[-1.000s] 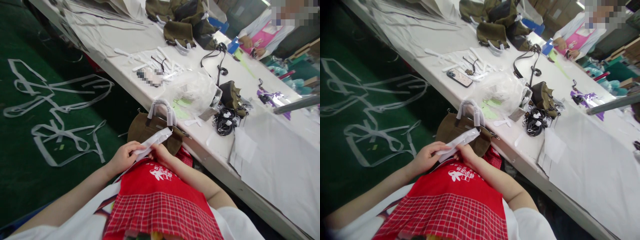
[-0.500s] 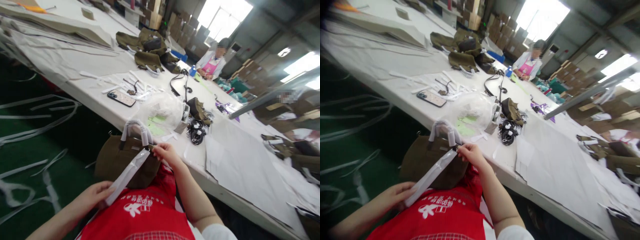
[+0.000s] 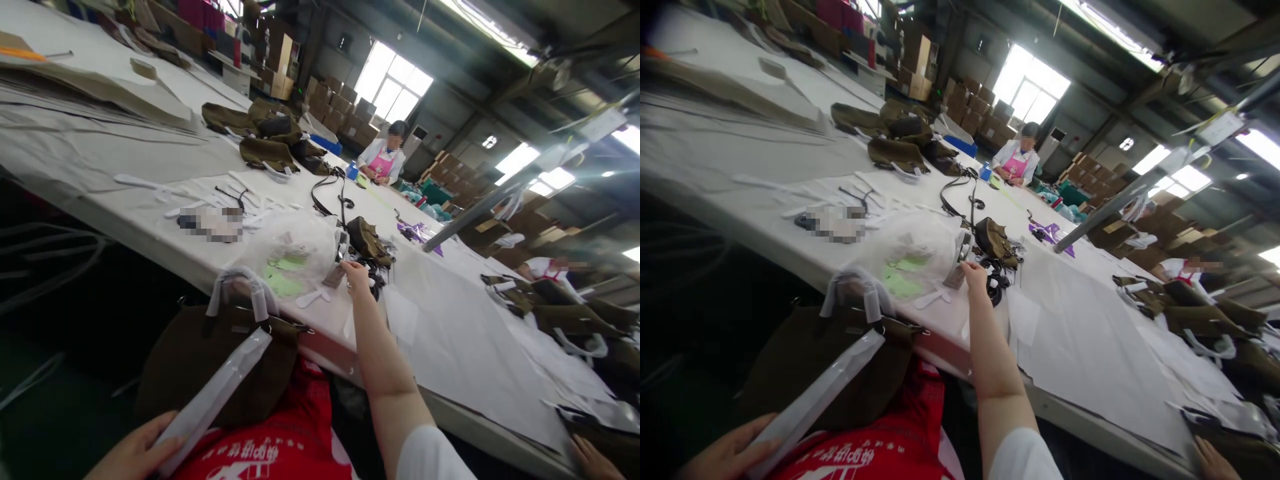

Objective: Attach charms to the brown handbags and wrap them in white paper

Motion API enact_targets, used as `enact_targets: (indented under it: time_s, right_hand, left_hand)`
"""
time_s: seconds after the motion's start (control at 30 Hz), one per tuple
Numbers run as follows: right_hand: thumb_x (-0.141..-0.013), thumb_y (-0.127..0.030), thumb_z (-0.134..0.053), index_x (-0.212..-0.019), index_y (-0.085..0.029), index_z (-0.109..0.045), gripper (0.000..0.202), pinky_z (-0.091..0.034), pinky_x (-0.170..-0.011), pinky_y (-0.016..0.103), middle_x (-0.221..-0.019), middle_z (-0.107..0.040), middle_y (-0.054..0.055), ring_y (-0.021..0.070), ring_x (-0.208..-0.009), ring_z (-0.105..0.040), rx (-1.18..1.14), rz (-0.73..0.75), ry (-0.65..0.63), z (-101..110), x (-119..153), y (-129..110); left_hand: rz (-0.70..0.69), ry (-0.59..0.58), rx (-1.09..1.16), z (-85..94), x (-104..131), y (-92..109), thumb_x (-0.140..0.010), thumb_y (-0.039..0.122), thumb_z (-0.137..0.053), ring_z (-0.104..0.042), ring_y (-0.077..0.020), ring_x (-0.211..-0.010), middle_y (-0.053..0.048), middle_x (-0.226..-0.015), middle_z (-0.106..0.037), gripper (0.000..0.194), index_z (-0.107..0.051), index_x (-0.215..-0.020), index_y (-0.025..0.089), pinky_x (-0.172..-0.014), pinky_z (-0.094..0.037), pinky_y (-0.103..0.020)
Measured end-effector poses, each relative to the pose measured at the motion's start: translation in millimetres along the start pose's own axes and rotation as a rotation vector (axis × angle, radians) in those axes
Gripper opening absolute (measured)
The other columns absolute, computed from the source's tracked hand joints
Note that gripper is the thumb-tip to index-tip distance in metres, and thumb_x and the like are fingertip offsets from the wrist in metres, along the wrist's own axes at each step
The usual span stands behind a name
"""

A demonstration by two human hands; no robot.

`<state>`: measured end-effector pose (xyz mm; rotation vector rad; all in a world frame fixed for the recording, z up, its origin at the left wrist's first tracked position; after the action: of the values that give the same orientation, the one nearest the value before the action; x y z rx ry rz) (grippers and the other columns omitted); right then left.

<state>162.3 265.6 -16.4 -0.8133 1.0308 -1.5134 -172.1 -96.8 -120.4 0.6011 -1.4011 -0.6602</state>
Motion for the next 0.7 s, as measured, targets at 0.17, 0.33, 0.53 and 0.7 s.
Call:
enact_targets:
  time_s: [0.17,0.33,0.53,0.7]
  right_hand:
    - [-0.067,-0.047,-0.063,-0.082,-0.014,-0.069,0.037,-0.044,-0.056,0.022,-0.072,-0.069,0.003,0.0157,-0.067,-0.060,-0.055,0.024,0.154,10,16,7]
    - [-0.068,-0.044,-0.065,-0.074,-0.015,-0.064,0.029,-0.045,-0.048,0.023,-0.064,-0.065,0.002,0.0123,-0.052,-0.055,-0.123,-0.049,0.169,6,37,24]
    - [-0.069,-0.035,-0.068,-0.067,-0.017,-0.057,0.021,-0.046,-0.046,0.022,-0.056,-0.060,-0.001,0.0098,-0.045,-0.052,-0.155,-0.194,0.108,6,45,36]
    - [-0.070,-0.037,-0.071,-0.072,-0.015,-0.062,0.024,-0.042,-0.045,0.019,-0.059,-0.062,-0.001,0.0080,-0.046,-0.051,-0.139,-0.129,-0.192,-27,109,15]
  left_hand:
    - [0.059,-0.112,0.074,-5.4,-6,-13,-0.048,0.069,-0.070,-0.068,-0.0379,-0.098,-0.006,-0.084,-0.075,0.054,-0.071,-0.080,0.026,-0.088,-0.056,-0.046]
    - [0.031,-0.162,0.122,-9.9,-8,-12,-0.055,0.061,-0.072,-0.069,-0.0345,-0.097,-0.006,-0.093,-0.076,0.050,-0.071,-0.088,0.023,-0.086,-0.055,-0.040]
    - [-0.033,-0.112,0.044,-12.7,2,1,-0.063,0.050,-0.071,-0.069,-0.0285,-0.087,-0.006,-0.088,-0.075,0.044,-0.068,-0.094,0.018,-0.073,-0.054,-0.032]
    - [-0.022,-0.089,0.123,-16.6,11,12,-0.061,0.042,-0.073,-0.068,-0.0251,-0.080,-0.004,-0.085,-0.075,0.040,-0.068,-0.091,0.016,-0.070,-0.051,-0.030]
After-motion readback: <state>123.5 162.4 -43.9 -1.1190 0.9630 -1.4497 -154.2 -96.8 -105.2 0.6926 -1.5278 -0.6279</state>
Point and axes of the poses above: each hand's wrist, its own x-axis away from the middle knuckle, its own z-axis out of the back of the hand, y = z × x, the point moved 7 cm from there along -x, towards the middle knuckle
